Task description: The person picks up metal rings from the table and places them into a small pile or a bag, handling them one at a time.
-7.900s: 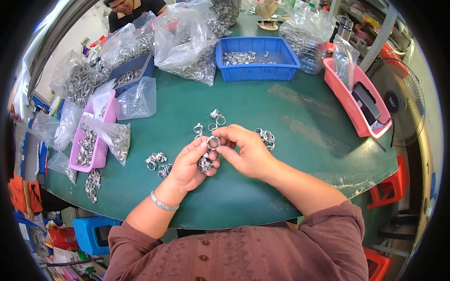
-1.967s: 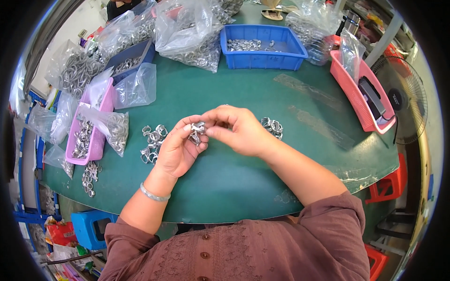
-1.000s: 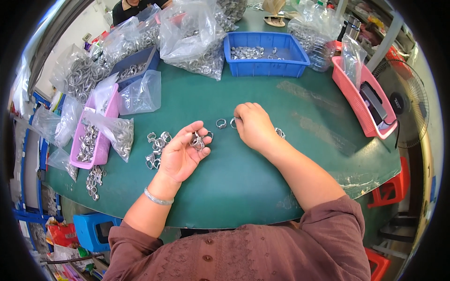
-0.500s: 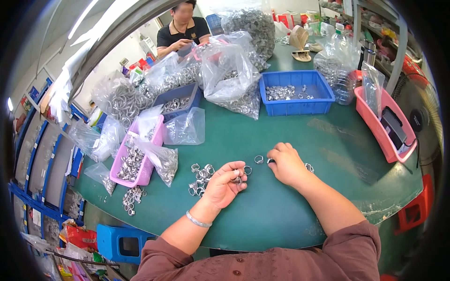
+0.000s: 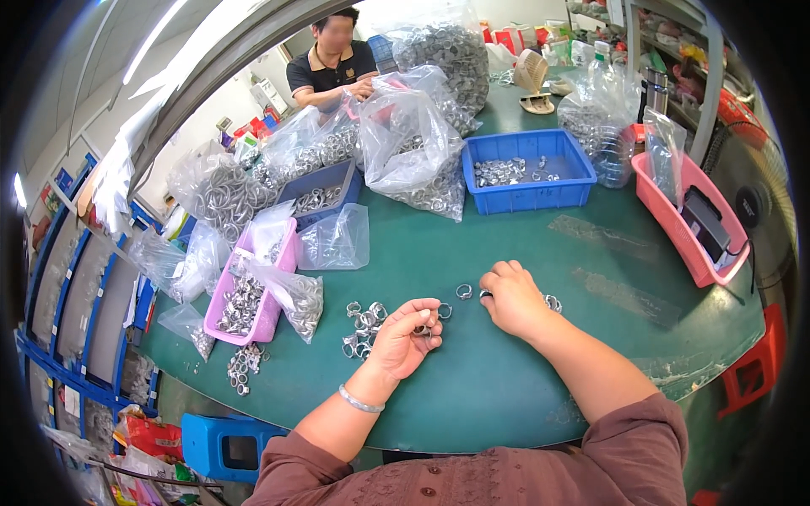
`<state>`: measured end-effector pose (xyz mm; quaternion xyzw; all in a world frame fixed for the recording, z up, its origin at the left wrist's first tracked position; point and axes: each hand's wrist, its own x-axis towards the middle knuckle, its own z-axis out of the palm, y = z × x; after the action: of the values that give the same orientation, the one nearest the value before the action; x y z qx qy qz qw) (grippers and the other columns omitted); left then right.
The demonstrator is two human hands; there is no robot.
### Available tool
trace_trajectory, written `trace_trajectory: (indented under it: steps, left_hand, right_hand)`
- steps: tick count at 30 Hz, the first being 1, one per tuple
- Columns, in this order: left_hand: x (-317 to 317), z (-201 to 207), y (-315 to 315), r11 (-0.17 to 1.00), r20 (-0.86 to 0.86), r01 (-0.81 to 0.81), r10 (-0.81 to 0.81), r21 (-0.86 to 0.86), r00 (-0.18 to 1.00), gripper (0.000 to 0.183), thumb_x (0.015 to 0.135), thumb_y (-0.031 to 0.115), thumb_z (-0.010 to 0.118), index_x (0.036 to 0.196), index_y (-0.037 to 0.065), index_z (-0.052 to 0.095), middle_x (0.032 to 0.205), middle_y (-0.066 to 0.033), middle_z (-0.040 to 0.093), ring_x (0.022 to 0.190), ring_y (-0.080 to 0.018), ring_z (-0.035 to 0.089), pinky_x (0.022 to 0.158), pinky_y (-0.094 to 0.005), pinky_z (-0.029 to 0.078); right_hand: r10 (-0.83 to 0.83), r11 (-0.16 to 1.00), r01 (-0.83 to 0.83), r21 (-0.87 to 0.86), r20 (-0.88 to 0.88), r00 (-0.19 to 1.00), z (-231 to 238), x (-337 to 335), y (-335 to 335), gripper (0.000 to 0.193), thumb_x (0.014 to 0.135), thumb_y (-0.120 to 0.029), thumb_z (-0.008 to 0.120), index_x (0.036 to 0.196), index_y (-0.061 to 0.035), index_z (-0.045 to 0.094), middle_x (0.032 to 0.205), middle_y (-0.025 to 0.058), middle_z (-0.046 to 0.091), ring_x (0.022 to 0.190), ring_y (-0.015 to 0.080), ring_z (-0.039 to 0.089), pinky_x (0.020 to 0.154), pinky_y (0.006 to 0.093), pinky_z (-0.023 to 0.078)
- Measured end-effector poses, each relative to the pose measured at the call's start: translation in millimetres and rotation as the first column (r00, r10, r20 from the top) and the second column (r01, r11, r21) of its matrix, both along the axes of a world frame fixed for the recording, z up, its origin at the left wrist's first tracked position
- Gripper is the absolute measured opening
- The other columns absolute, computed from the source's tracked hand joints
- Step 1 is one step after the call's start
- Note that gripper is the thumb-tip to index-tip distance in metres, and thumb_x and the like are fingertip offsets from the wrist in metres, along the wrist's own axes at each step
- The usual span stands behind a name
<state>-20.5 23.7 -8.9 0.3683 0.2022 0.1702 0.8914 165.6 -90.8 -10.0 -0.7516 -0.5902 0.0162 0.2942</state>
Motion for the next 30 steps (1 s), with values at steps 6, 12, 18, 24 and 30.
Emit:
trace_trajectory:
  steps: [6,12,18,24,30]
  left_hand:
    - [0.0,0.2,-0.9,1.0,0.006,0.003,-0.003,-0.003,1.0,0.017,0.087,0.009,0.055,0.103,0.004,0.059,0.079,-0.0018,0.057,0.074,-0.0141,0.057,0.063,-0.027,0.047]
    - [-0.4,-0.3,0.1,1.0,0.014,0.003,-0.003,-0.004,1.0,0.018,0.087,0.009,0.056,0.103,0.004,0.059,0.079,-0.0022,0.057,0.073,-0.0144,0.057,0.063,-0.027,0.047]
    - [0.1,0.6,0.0,1.0,0.009,0.006,-0.006,-0.007,1.0,0.018,0.087,0.009,0.055,0.104,0.003,0.059,0.08,-0.0025,0.057,0.074,-0.0144,0.057,0.063,-0.0268,0.047]
    - [-0.8,0.7,-0.4,1.0,0.0,0.01,-0.01,-0.005,1.0,0.019,0.087,0.009,0.055,0.104,0.003,0.059,0.08,-0.0022,0.057,0.074,-0.0141,0.056,0.063,-0.0266,0.047]
    - [-0.2,0.3,-1.0,1.0,0.006,0.012,-0.012,-0.004,1.0,0.019,0.087,0.009,0.055,0.104,0.003,0.058,0.079,-0.0021,0.057,0.073,-0.0141,0.056,0.063,-0.0272,0.047]
  right_hand:
    - [-0.001,1.0,0.001,-0.004,0.013,1.0,-0.5,0.6,-0.6,0.017,0.072,-0.006,0.067,0.089,-0.0028,0.063,0.095,0.011,0.056,0.096,0.03,0.05,0.085,0.0392,0.042]
    - [0.001,1.0,-0.001,-0.009,0.021,1.0,1.6,-0.8,0.1,0.017,0.072,-0.005,0.067,0.088,-0.0022,0.063,0.095,0.0109,0.056,0.097,0.0299,0.05,0.085,0.0392,0.042]
    - [0.001,1.0,-0.001,-0.005,0.034,0.999,1.5,-0.7,-0.3,0.017,0.071,-0.005,0.067,0.088,-0.0021,0.063,0.094,0.011,0.056,0.096,0.0299,0.051,0.084,0.0392,0.042]
    - [0.001,1.0,-0.001,-0.002,0.035,0.999,2.0,-2.0,-0.5,0.017,0.071,-0.005,0.067,0.088,-0.0019,0.063,0.094,0.0113,0.056,0.095,0.0298,0.051,0.084,0.0389,0.042]
    - [-0.002,1.0,0.003,-0.016,0.038,0.999,2.3,-1.4,-0.5,0.017,0.072,-0.006,0.067,0.088,-0.0015,0.063,0.095,0.0116,0.057,0.096,0.0297,0.051,0.084,0.0388,0.043]
